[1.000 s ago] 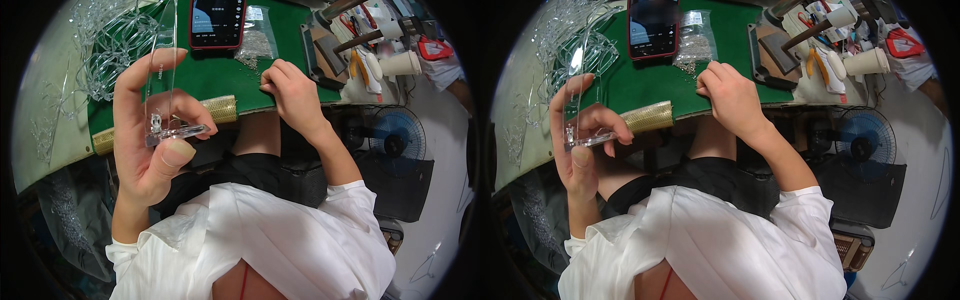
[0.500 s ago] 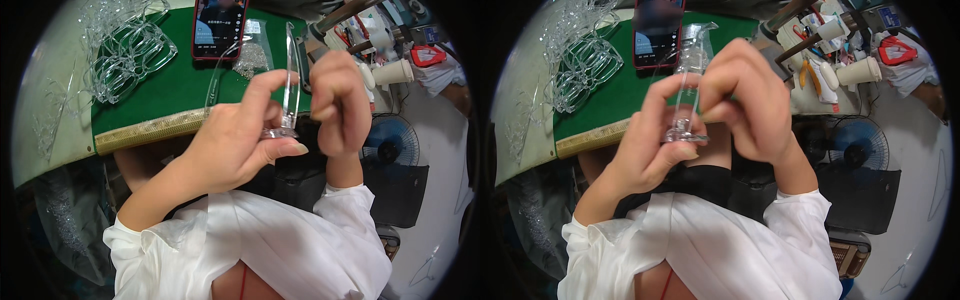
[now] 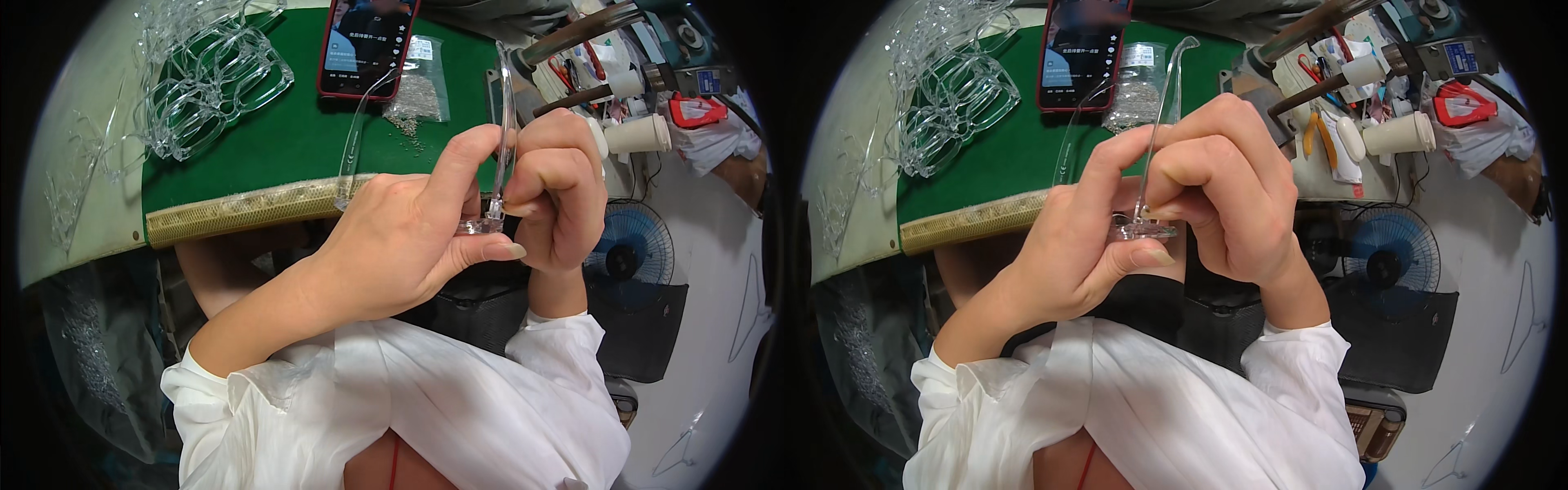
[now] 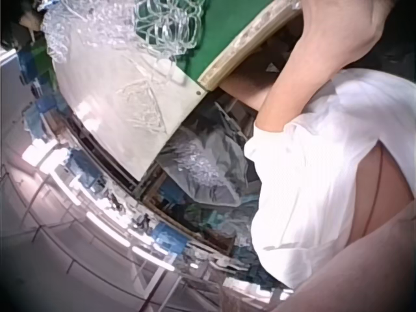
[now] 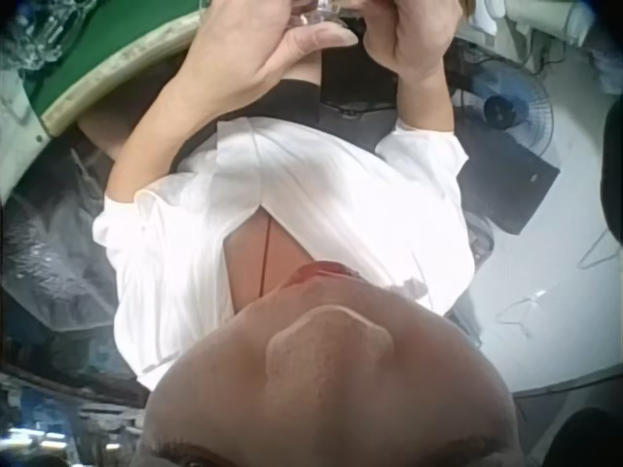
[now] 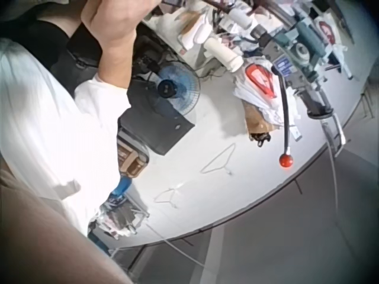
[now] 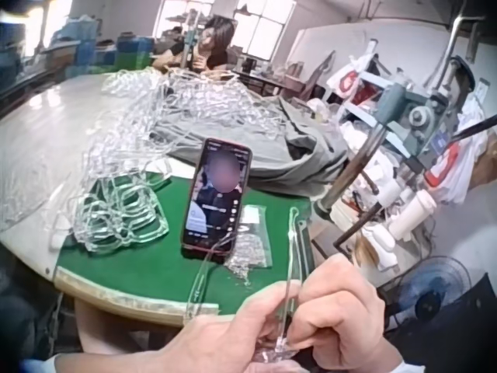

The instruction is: The person assembles clear eyeglass frames by inserting small metal components into the frame arms. They handle multiple frames one at a time, pick up tiny parts from the table, and place completed frames aside.

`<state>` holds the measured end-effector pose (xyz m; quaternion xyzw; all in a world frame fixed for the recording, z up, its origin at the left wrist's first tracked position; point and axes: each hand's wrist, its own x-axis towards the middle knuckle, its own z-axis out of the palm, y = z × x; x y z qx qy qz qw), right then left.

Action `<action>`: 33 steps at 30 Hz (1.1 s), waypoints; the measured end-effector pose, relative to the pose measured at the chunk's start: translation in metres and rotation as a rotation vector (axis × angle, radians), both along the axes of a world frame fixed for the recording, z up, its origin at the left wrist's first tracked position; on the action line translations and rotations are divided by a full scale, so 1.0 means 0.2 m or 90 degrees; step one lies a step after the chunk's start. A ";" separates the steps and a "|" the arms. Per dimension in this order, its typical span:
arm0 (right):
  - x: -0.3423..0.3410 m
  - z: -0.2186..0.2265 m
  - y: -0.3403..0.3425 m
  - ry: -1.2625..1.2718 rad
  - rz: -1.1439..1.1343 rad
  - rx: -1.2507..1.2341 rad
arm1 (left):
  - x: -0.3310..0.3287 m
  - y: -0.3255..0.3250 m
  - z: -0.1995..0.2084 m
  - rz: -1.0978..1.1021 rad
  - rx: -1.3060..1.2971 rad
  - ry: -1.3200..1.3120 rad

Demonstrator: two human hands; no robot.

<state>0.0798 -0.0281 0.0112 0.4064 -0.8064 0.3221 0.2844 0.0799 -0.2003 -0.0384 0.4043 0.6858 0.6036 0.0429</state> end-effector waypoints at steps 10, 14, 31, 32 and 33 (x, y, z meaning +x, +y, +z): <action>0.00 -0.01 0.01 0.006 0.010 -0.005 | 0.01 0.00 0.00 0.002 0.016 -0.002; -0.01 -0.02 0.01 0.013 0.017 -0.001 | 0.01 0.00 0.00 -0.006 0.016 -0.017; 0.00 -0.05 0.02 -0.050 0.016 -0.055 | 0.01 0.01 -0.01 0.032 -0.018 0.024; 0.00 -0.05 0.02 -0.052 0.013 -0.057 | 0.01 0.01 -0.01 0.031 -0.012 0.027; 0.00 -0.05 0.02 -0.052 0.015 -0.058 | 0.01 0.01 -0.01 0.031 -0.007 0.029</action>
